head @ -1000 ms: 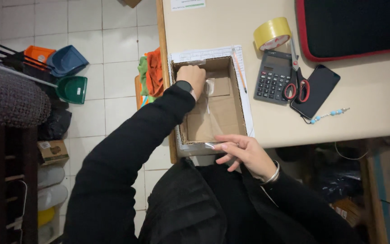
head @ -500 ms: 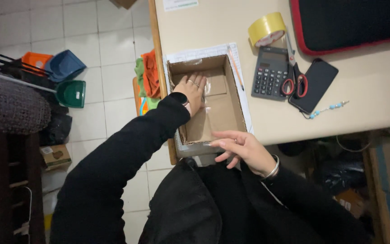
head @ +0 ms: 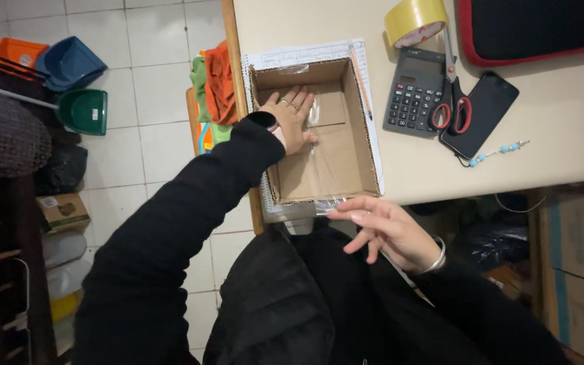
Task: The recorder is assembling and sealing cardboard boxes using packing tape and scissors at a workbench.
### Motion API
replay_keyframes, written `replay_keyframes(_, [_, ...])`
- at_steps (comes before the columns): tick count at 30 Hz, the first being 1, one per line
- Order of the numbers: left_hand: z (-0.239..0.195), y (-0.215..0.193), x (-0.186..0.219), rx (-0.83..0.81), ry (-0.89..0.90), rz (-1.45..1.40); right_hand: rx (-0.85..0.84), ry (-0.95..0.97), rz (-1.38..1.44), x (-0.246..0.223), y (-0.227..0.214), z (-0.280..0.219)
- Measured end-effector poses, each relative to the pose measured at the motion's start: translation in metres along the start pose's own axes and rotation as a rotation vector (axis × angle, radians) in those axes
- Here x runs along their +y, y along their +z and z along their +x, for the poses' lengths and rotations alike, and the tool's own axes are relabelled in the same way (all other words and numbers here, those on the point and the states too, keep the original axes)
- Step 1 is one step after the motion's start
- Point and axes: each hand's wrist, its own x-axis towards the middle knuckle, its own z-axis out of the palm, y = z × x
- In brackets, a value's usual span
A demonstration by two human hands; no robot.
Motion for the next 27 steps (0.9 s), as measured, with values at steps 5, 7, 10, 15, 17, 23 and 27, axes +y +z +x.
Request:
replay_keyframes(5, [0.01, 0.009, -0.008, -0.037, 0.017, -0.071, 0.002, 0.061, 0.057, 0.006, -0.006, -0.009])
replay_keyframes(7, [0.014, 0.011, -0.009, -0.069, 0.022, -0.043, -0.074, 0.126, 0.104, 0.012, -0.013, -0.009])
replay_keyframes(10, [0.03, 0.028, -0.016, -0.093, 0.015, -0.057, -0.115, 0.218, -0.002, 0.003, -0.001, -0.011])
replay_keyframes(15, [0.037, 0.044, -0.027, -0.009, 0.082, -0.063, -0.054, -0.078, -0.366, -0.057, -0.031, -0.01])
replay_keyframes(17, [0.033, 0.037, -0.021, -0.031, 0.066, -0.045, 0.051, -0.215, -0.473, -0.087, -0.02, 0.012])
replay_keyframes(23, [0.017, 0.008, -0.008, -0.034, 0.035, -0.076, -0.008, -0.695, -1.835, -0.08, -0.003, 0.125])
replay_keyframes(27, [0.02, 0.026, -0.008, 0.062, 0.029, -0.054, -0.076, -0.655, -2.225, -0.058, -0.005, 0.14])
